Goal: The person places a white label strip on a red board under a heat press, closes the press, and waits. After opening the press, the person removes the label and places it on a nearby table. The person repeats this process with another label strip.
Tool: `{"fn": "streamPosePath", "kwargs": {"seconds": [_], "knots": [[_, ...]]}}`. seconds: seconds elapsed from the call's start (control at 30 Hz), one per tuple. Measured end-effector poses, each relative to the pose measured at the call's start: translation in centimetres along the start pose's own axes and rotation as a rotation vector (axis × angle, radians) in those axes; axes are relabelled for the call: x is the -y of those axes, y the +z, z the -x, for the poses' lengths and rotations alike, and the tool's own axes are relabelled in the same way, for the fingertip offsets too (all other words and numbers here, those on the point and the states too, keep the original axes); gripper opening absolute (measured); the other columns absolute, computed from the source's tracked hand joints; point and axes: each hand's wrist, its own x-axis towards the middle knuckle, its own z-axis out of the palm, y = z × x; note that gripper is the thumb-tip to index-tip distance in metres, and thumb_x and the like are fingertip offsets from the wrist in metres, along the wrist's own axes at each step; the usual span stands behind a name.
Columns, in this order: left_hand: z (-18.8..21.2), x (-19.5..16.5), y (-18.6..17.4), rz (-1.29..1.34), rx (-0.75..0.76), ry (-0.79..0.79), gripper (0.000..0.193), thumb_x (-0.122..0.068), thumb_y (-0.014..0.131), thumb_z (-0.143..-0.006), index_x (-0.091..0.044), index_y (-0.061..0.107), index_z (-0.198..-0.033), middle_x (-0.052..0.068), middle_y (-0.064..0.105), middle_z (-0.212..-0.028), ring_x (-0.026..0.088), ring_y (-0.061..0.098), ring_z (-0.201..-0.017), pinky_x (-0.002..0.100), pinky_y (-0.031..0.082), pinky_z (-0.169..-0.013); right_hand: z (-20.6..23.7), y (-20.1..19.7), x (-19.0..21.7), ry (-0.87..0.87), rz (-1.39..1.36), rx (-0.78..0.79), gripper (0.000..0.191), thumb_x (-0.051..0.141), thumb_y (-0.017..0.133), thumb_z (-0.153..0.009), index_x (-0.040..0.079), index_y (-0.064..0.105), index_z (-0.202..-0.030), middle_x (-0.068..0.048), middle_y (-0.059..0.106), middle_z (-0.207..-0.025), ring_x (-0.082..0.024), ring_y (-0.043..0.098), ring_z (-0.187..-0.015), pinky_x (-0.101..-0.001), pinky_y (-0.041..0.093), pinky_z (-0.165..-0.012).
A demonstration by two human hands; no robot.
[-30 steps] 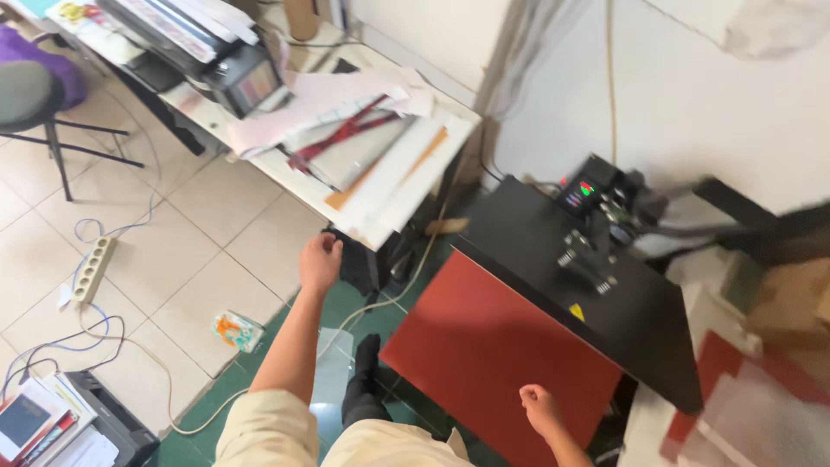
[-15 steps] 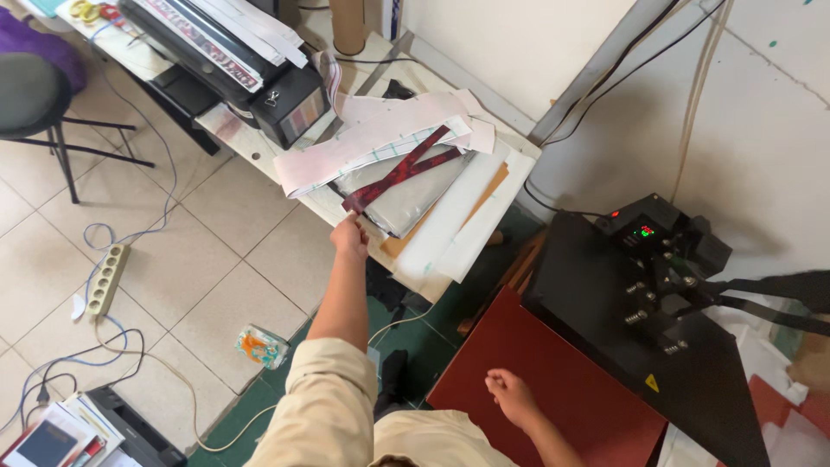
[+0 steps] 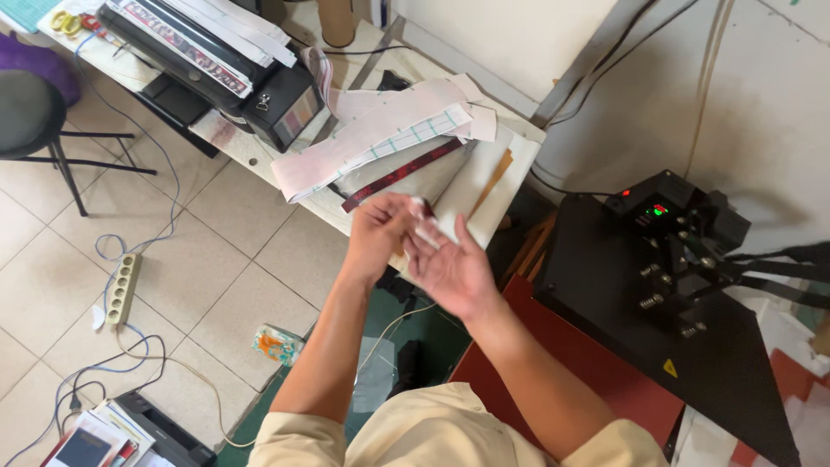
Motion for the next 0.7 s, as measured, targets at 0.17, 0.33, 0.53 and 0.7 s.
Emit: {"fn": "streamPosePath", "kwargs": {"seconds": [0.17,0.33,0.53,0.7], "knots": [[4.0,-1.6,1.3,-0.262,0.157,0.082,0.010,-0.008,0.074,-0.096,0.001,0.074,-0.101,0.003,0.074,-0.084,0.005,0.067,-0.073,0.021,0.052,-0.063,3.5,1.6,-0.6,-0.159,0.027,0.092,0.030,0.037,0.054,-0.109,0.012,0.066,-0.122,-0.007,0.070,-0.111,-0.022,0.064,-0.101,-0.0374,0.048,-0.088],[6.8,-2.4,3.6,-0.001,0.093,0.182,0.010,-0.002,0.075,-0.097,0.004,0.074,-0.104,0.006,0.076,-0.092,0.008,0.068,-0.085,0.022,0.054,-0.078,11.5,3.6,2.2,-0.494,0.247,-0.076,0.019,0.024,0.057,-0.109,0.009,0.066,-0.116,-0.006,0.072,-0.107,-0.020,0.065,-0.101,-0.0374,0.047,-0.085],[8.6,-4.6,6.8,0.074,0.152,0.159,0.010,0.000,0.075,-0.095,0.005,0.074,-0.104,0.007,0.076,-0.094,0.009,0.069,-0.084,0.022,0.054,-0.076,17.4,4.8,3.4,-0.808,0.351,-0.120,0.012,0.017,0.063,-0.108,0.013,0.071,-0.101,-0.004,0.075,-0.100,-0.019,0.065,-0.103,-0.0378,0.046,-0.090],[9.7,-5.6,9.2,0.102,0.192,0.164,0.010,0.002,0.075,-0.094,0.005,0.073,-0.104,0.007,0.076,-0.095,0.008,0.068,-0.084,0.021,0.053,-0.074,20.8,4.9,3.2,-0.897,0.391,-0.082,0.011,0.015,0.066,-0.107,0.014,0.071,-0.097,-0.002,0.075,-0.099,-0.019,0.065,-0.103,-0.0372,0.045,-0.090]]}}
